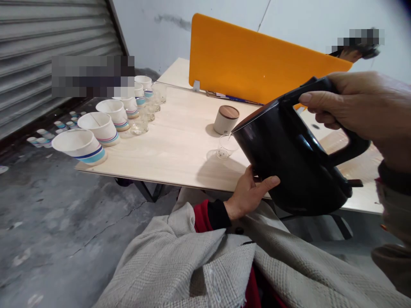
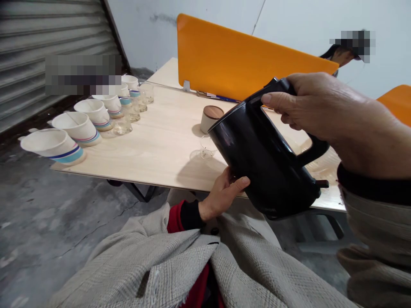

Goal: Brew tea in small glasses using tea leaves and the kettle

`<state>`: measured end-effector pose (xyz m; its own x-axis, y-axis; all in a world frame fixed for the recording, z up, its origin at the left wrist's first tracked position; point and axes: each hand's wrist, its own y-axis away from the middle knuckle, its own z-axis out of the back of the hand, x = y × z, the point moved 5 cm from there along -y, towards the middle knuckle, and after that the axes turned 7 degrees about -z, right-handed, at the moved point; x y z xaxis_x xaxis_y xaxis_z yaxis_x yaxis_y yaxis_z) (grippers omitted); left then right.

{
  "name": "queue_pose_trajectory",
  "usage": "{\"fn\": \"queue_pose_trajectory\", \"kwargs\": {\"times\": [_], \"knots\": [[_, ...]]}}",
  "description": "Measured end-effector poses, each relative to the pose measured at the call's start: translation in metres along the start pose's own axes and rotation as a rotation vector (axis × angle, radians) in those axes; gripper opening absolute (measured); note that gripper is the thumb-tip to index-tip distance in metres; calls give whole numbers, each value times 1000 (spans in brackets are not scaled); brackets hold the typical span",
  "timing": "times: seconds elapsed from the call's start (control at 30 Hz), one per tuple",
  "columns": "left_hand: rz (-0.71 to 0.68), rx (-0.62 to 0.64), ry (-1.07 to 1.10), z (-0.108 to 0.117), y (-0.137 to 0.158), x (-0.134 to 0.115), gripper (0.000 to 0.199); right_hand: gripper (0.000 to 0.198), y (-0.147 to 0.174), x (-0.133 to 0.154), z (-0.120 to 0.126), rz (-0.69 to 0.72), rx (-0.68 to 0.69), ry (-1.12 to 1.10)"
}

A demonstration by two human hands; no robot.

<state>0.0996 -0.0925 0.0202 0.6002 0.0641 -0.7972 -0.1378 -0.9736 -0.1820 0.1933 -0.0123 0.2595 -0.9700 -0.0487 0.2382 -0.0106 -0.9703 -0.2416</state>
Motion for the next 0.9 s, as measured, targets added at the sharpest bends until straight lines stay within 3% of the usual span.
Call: {"fn": "queue_pose_trajectory", "kwargs": {"times": [0.63, 0.9], "knots": [[6, -3, -4, 1, 0, -2, 73, 33, 5, 3, 2, -49, -9, -17], [-3, 2, -11, 1, 2, -4, 76, 31, 1, 2, 1, -42, 51, -19]]}}
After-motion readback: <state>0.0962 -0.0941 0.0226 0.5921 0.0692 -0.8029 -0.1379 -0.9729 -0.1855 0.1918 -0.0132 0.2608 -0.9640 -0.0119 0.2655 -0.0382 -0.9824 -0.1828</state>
